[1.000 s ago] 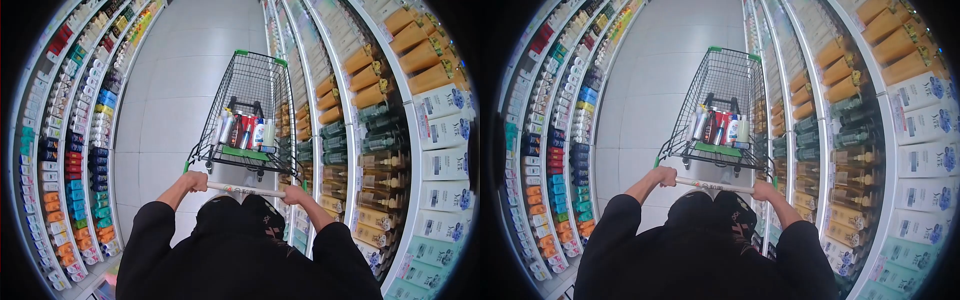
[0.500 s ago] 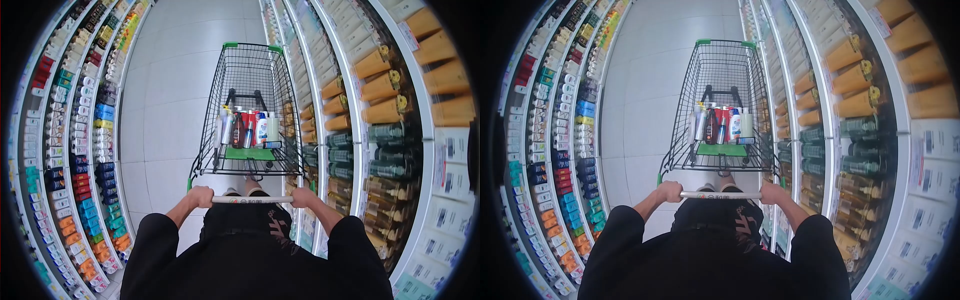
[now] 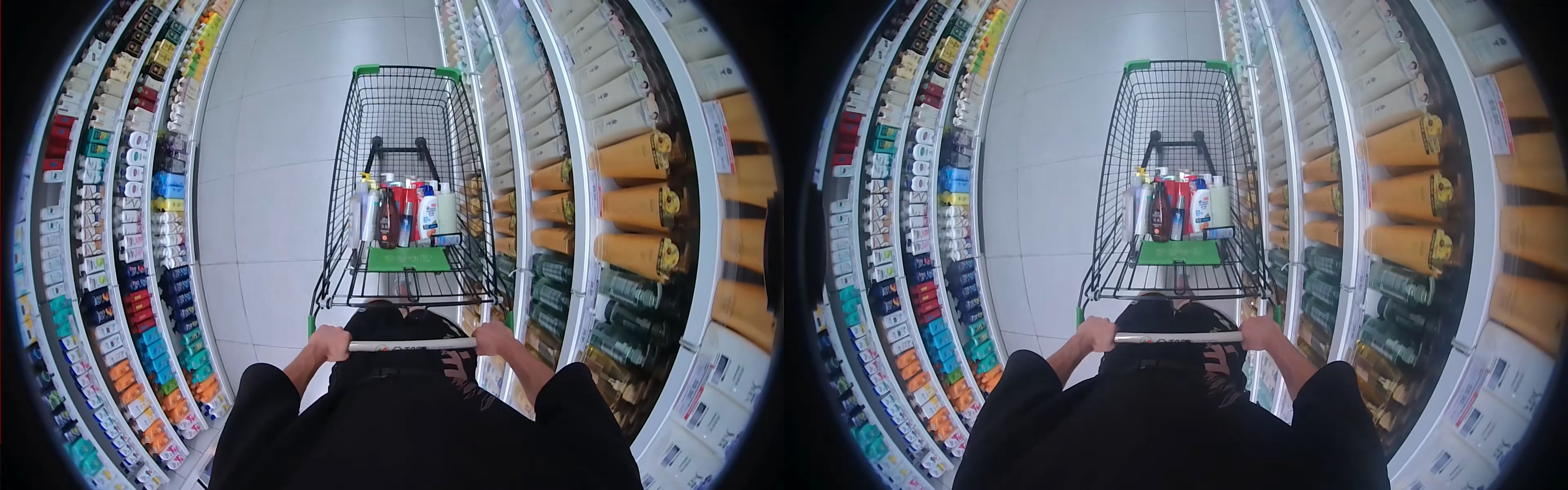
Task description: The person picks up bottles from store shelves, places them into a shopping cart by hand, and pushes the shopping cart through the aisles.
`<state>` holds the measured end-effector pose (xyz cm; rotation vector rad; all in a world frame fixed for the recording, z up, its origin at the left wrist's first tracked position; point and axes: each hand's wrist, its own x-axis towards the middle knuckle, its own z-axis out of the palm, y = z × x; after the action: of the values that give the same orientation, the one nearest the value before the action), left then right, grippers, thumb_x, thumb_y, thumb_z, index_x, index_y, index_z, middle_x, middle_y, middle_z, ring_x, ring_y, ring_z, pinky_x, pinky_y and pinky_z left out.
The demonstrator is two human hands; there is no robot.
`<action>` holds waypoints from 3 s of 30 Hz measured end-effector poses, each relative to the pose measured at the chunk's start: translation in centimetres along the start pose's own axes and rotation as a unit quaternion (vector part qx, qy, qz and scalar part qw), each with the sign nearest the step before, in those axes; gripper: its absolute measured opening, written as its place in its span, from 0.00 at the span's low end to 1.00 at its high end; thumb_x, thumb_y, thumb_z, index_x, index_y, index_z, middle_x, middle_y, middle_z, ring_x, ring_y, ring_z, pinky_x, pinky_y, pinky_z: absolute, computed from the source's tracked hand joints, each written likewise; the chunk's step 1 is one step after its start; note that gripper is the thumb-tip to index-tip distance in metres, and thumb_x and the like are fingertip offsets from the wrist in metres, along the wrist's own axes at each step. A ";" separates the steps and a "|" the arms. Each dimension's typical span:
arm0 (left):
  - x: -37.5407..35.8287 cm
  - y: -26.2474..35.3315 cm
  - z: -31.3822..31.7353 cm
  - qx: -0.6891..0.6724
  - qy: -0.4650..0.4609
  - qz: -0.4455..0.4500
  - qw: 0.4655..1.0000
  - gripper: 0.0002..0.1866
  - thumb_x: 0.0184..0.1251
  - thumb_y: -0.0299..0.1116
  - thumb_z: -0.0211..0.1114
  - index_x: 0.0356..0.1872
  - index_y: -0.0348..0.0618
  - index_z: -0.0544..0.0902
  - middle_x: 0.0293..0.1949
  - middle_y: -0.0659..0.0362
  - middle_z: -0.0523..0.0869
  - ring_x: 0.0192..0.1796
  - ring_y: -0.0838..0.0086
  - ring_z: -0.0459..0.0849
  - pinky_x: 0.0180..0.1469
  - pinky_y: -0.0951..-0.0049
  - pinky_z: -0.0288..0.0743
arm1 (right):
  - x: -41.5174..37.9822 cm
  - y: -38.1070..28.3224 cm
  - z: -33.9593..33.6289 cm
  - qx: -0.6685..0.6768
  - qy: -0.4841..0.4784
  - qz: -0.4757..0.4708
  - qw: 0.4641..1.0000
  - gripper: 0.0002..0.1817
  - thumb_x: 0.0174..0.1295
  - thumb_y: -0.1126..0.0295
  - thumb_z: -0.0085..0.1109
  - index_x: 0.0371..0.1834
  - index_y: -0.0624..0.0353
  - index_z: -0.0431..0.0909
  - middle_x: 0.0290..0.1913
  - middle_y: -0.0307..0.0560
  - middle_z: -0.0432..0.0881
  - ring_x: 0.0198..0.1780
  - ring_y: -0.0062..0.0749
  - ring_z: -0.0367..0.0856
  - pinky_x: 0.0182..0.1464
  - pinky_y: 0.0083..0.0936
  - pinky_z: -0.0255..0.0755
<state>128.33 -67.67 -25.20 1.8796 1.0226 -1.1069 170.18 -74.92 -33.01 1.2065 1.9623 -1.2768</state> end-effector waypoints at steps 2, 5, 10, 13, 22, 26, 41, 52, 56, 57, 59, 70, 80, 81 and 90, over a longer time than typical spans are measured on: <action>0.0 0.0 -0.5 -0.001 -0.024 -0.001 1.000 0.15 0.49 0.41 0.61 0.35 0.46 0.88 0.34 0.47 0.89 0.40 0.50 0.88 0.44 0.54 0.83 | 0.2 0.4 0.3 -0.009 -0.009 0.000 1.000 0.15 0.44 0.62 0.63 0.35 0.52 0.89 0.35 0.52 0.88 0.41 0.48 0.88 0.45 0.44 0.81; 0.2 -0.4 -1.2 -0.007 -0.015 0.002 1.000 0.15 0.49 0.41 0.61 0.34 0.47 0.88 0.33 0.47 0.89 0.39 0.50 0.88 0.44 0.53 0.83 | 0.5 0.5 -1.6 -0.018 -0.025 0.006 1.000 0.15 0.45 0.60 0.64 0.37 0.50 0.88 0.36 0.50 0.88 0.42 0.48 0.87 0.45 0.43 0.81; 0.9 -0.7 -2.4 -0.001 -0.015 -0.005 1.000 0.15 0.47 0.40 0.60 0.34 0.46 0.89 0.34 0.49 0.90 0.40 0.52 0.89 0.44 0.56 0.83 | 1.3 1.0 -2.8 -0.014 -0.045 0.021 0.999 0.16 0.47 0.57 0.65 0.38 0.47 0.87 0.36 0.49 0.88 0.41 0.48 0.87 0.45 0.43 0.81; 1.3 -1.5 -3.0 0.003 -0.005 0.000 1.000 0.15 0.48 0.41 0.61 0.33 0.47 0.88 0.33 0.49 0.89 0.39 0.51 0.89 0.42 0.55 0.83 | 2.0 1.1 -3.3 -0.015 -0.024 0.023 0.999 0.15 0.47 0.56 0.65 0.37 0.46 0.87 0.35 0.49 0.88 0.39 0.48 0.87 0.43 0.43 0.81; 2.0 -3.6 -7.4 0.010 0.006 -0.009 1.000 0.15 0.46 0.39 0.61 0.32 0.45 0.89 0.33 0.48 0.89 0.39 0.52 0.89 0.42 0.56 0.83 | 3.3 0.9 -8.0 -0.046 0.012 0.018 0.999 0.15 0.47 0.55 0.66 0.37 0.46 0.87 0.31 0.47 0.88 0.37 0.47 0.88 0.40 0.41 0.81; 2.6 -5.9 -9.1 0.017 0.038 -0.010 0.999 0.15 0.45 0.42 0.63 0.32 0.48 0.87 0.30 0.49 0.89 0.37 0.51 0.89 0.40 0.54 0.82 | 4.6 0.8 -10.1 -0.042 0.048 0.011 0.998 0.13 0.48 0.57 0.66 0.34 0.48 0.86 0.30 0.47 0.87 0.35 0.46 0.88 0.39 0.41 0.81; 4.0 -11.9 -17.4 0.026 0.044 -0.024 0.998 0.14 0.47 0.42 0.64 0.32 0.47 0.88 0.32 0.50 0.90 0.38 0.53 0.89 0.42 0.56 0.83 | 9.3 0.4 -17.6 -0.022 0.101 0.017 0.994 0.10 0.54 0.62 0.60 0.35 0.53 0.83 0.31 0.49 0.88 0.34 0.45 0.88 0.36 0.42 0.81; 6.3 -17.6 -26.7 0.029 0.048 -0.037 0.998 0.14 0.51 0.42 0.63 0.33 0.46 0.88 0.33 0.51 0.90 0.39 0.55 0.90 0.43 0.56 0.83 | 14.2 0.3 -27.9 -0.007 0.068 0.070 0.995 0.12 0.56 0.61 0.57 0.36 0.54 0.84 0.35 0.50 0.89 0.39 0.46 0.89 0.41 0.43 0.81; 7.2 -18.5 -29.4 0.018 0.066 -0.069 0.995 0.14 0.52 0.41 0.62 0.33 0.45 0.88 0.33 0.50 0.90 0.38 0.55 0.90 0.43 0.55 0.83 | 15.4 0.5 -31.5 0.004 0.126 0.124 0.984 0.09 0.50 0.60 0.62 0.30 0.50 0.85 0.32 0.47 0.88 0.36 0.45 0.88 0.38 0.40 0.80; 7.6 -18.8 -30.0 0.002 0.087 -0.094 0.992 0.13 0.53 0.40 0.62 0.34 0.45 0.88 0.34 0.50 0.90 0.38 0.55 0.90 0.43 0.55 0.83 | 16.0 0.9 -32.9 0.007 0.133 0.123 0.984 0.10 0.48 0.58 0.64 0.29 0.50 0.86 0.32 0.47 0.88 0.36 0.45 0.88 0.39 0.40 0.80; 7.7 -20.0 -31.1 -0.009 0.100 -0.116 0.988 0.13 0.53 0.40 0.63 0.34 0.45 0.88 0.34 0.50 0.90 0.38 0.55 0.90 0.43 0.55 0.83 | 17.1 1.2 -35.3 0.010 0.122 0.128 0.984 0.12 0.46 0.57 0.65 0.30 0.50 0.86 0.32 0.47 0.88 0.37 0.45 0.88 0.39 0.40 0.80; 10.8 -23.6 -40.2 -0.002 0.114 -0.105 0.988 0.12 0.54 0.40 0.64 0.33 0.45 0.87 0.34 0.51 0.90 0.39 0.56 0.90 0.44 0.57 0.82 | 20.2 3.2 -44.8 0.003 0.112 0.134 0.985 0.14 0.45 0.57 0.64 0.33 0.51 0.86 0.36 0.48 0.89 0.39 0.43 0.89 0.39 0.40 0.81; 13.8 -25.0 -46.9 0.002 0.101 -0.106 0.989 0.11 0.55 0.39 0.63 0.32 0.44 0.86 0.35 0.51 0.90 0.38 0.56 0.90 0.44 0.58 0.82 | 23.2 7.0 -48.8 0.007 0.135 0.124 0.983 0.15 0.43 0.54 0.68 0.31 0.50 0.82 0.31 0.45 0.88 0.36 0.43 0.88 0.38 0.38 0.80; 14.1 -25.2 -47.8 0.002 0.100 -0.105 0.989 0.11 0.55 0.39 0.63 0.33 0.44 0.86 0.35 0.51 0.90 0.38 0.56 0.90 0.45 0.58 0.82 | 23.6 7.4 -49.4 0.009 0.134 0.125 0.983 0.15 0.43 0.54 0.68 0.31 0.50 0.82 0.31 0.45 0.88 0.36 0.43 0.88 0.38 0.38 0.80; 17.2 -26.1 -53.7 0.003 0.106 -0.107 0.989 0.11 0.56 0.39 0.62 0.33 0.45 0.85 0.33 0.51 0.90 0.37 0.56 0.90 0.46 0.57 0.80 | 25.3 10.8 -55.8 0.011 0.158 0.130 0.979 0.13 0.42 0.55 0.67 0.28 0.49 0.84 0.30 0.46 0.87 0.33 0.44 0.88 0.38 0.38 0.79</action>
<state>129.04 -5.51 -25.40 1.9575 1.3686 -1.0443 170.47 -12.74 -33.45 1.7009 1.9209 -1.0268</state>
